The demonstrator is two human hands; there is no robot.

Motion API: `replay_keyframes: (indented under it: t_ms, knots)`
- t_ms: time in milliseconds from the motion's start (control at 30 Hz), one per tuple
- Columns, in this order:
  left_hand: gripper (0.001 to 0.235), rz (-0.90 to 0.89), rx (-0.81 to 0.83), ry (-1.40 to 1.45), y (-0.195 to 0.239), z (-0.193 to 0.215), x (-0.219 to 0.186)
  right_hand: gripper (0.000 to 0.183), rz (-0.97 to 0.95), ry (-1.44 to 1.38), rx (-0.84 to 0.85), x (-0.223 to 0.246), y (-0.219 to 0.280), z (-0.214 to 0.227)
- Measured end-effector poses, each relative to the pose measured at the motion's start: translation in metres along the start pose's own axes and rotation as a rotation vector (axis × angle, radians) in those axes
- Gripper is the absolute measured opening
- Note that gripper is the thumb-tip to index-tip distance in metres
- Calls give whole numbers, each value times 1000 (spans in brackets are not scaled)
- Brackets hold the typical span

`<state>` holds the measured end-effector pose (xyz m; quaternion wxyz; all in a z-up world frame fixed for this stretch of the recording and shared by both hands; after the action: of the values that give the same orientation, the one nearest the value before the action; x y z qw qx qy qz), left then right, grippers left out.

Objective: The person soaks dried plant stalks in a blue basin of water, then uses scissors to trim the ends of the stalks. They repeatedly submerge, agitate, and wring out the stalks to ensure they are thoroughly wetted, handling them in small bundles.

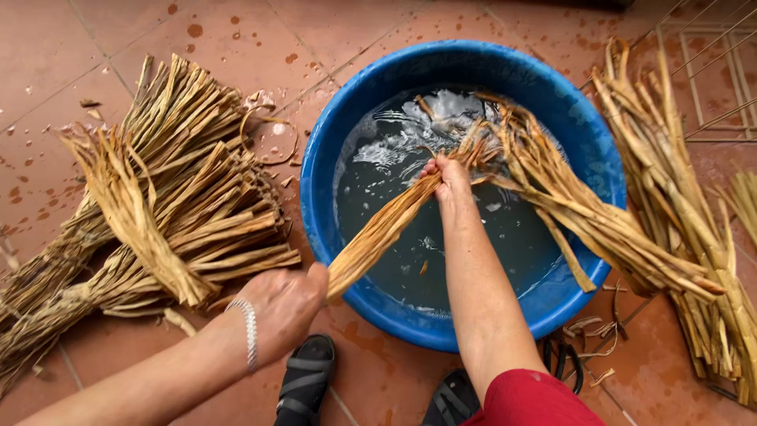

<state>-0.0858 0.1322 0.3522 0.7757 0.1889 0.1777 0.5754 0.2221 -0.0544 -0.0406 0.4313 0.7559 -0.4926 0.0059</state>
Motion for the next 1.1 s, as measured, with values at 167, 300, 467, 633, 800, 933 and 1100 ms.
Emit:
replay_keyframes:
  t_ms: [167,300,467,633,800,933,1100]
  knots:
    - [48,123,87,134,28,0,45,12,148,15,-123,53,8,30]
    - [55,352,115,358,24,-10,122,19,241,320,-49,101,42,31]
    - [61,339,95,598,-43,-62,160,49,289,1769,-173,115,133,-42]
    - [70,360,144,764,-85,-91,158,80,854,2100,311,41,234,-174]
    - [72,262,241,857,-69,-69,125,74,931,1425,987,-78,278,-187]
    - [70,361,264,723,-32,-42,154,31,792,1891,753,-112,191,-103]
    - [70,532,187,592,24,-14,220,14,584,1855,421,-52,114,-24]
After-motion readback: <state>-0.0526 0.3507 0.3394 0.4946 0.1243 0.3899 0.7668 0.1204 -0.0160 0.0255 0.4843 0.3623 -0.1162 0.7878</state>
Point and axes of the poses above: each hand's wrist, its own y-axis away from the middle knuckle, its own z-axis out of the back of the hand, x = y × z, the point moved 10 cm from there along -y, towards the middle knuckle, and after that the axes turned 7 degrees about -y, right-handed, at the moved point
